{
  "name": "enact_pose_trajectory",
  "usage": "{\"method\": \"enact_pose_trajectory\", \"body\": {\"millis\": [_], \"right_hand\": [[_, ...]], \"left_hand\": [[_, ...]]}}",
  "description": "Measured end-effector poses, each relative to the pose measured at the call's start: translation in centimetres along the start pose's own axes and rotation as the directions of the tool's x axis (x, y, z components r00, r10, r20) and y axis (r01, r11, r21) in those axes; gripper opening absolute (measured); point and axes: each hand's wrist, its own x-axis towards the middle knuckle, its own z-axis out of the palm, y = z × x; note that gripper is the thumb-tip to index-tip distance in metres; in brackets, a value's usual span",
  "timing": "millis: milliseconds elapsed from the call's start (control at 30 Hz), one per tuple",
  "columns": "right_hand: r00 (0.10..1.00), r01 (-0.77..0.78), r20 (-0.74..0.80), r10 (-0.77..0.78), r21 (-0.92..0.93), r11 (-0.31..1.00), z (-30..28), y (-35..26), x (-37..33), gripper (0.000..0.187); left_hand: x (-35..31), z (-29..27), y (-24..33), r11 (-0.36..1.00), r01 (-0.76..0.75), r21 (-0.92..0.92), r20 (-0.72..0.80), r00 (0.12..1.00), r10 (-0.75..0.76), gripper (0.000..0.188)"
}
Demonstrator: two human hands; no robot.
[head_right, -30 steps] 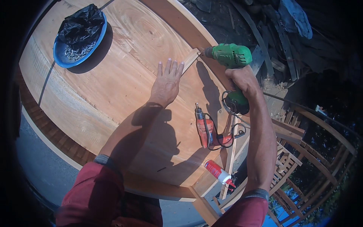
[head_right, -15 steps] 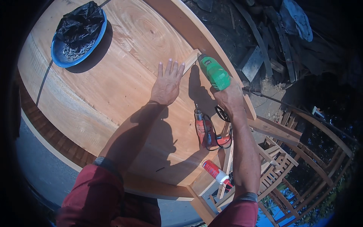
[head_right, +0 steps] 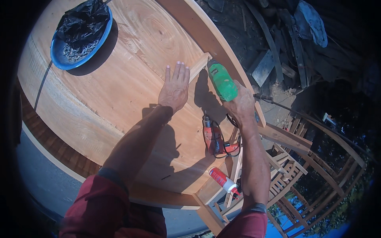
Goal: The person uses a circular saw to cut a piece of wood, applies glue to several wooden slats, and then uses a power drill to secure the slats to the underside of a wooden bench.
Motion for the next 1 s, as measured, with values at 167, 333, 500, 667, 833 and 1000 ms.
{"method": "enact_pose_trajectory", "body": {"millis": [167, 333, 500, 667, 833, 1000], "right_hand": [[0.996, -0.020, 0.078, 0.038, -0.221, 0.975, -1.2, -1.8, 0.6, 0.037], [0.993, -0.019, 0.106, 0.043, -0.217, 0.976, -1.5, -2.6, 0.4, 0.043], [0.993, -0.037, 0.098, 0.058, -0.202, 0.979, -1.6, -1.9, 0.8, 0.043], [0.991, -0.063, 0.103, 0.089, -0.229, 0.971, -1.5, -2.3, 1.3, 0.039], [0.989, -0.070, 0.113, 0.096, -0.218, 0.973, -1.9, -2.2, 1.6, 0.036], [0.989, -0.064, 0.115, 0.089, -0.210, 0.976, -2.0, -1.7, 1.6, 0.039]], "left_hand": [[0.1, 0.0, 0.0, 1.000, -0.013, -0.007, 0.008, 1.000, 0.013, 0.060], [0.0, 0.0, -0.2, 1.000, -0.006, -0.008, 0.007, 1.000, 0.006, 0.058], [0.1, 0.1, 0.1, 0.997, -0.003, -0.075, 0.026, 1.000, 0.005, 0.062], [0.0, 0.4, 0.0, 0.999, 0.008, -0.033, 0.019, 1.000, -0.007, 0.061], [0.1, 0.5, 0.2, 0.999, 0.010, 0.047, -0.002, 1.000, -0.010, 0.057], [0.3, 0.6, 0.3, 1.000, 0.016, 0.022, -0.004, 1.000, -0.016, 0.058]]}}
